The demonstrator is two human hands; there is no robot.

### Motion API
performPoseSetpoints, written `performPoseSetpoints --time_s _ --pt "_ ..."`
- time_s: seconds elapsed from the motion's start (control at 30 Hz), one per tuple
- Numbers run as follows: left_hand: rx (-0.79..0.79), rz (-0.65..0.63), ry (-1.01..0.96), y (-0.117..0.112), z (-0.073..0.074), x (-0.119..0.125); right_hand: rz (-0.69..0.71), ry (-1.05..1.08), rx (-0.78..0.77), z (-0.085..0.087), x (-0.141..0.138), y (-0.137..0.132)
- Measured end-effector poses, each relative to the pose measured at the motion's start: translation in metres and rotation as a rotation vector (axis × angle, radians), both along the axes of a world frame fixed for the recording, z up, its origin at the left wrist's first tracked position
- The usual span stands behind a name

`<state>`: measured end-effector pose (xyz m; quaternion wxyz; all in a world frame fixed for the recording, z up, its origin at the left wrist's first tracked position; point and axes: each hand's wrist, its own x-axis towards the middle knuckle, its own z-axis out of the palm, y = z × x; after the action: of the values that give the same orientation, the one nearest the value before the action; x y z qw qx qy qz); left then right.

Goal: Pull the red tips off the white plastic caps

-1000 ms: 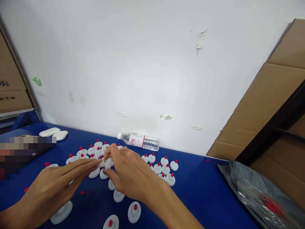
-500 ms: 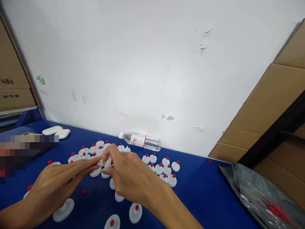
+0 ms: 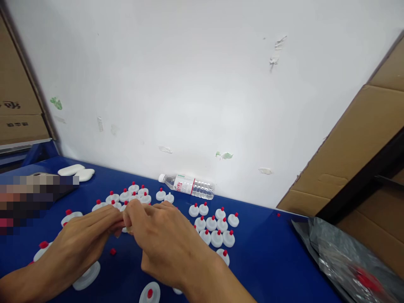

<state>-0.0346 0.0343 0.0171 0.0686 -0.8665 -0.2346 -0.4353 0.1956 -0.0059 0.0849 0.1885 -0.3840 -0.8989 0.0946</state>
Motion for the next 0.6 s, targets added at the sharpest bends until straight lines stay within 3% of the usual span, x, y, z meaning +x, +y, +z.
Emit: performPoseSetpoints --time_s 0.23,0.6 --pt "-0.064 -0.015 -0.031 0.0014 0.0018 -0.0002 0.030 -0.032 0.070 -0.0036 -0.0014 -0.0013" --pt "-0.132 -0.020 -0.044 -0.0009 0.0056 0.0018 0.052 -0.255 0.199 -0.0010 -0.0063 0.0023"
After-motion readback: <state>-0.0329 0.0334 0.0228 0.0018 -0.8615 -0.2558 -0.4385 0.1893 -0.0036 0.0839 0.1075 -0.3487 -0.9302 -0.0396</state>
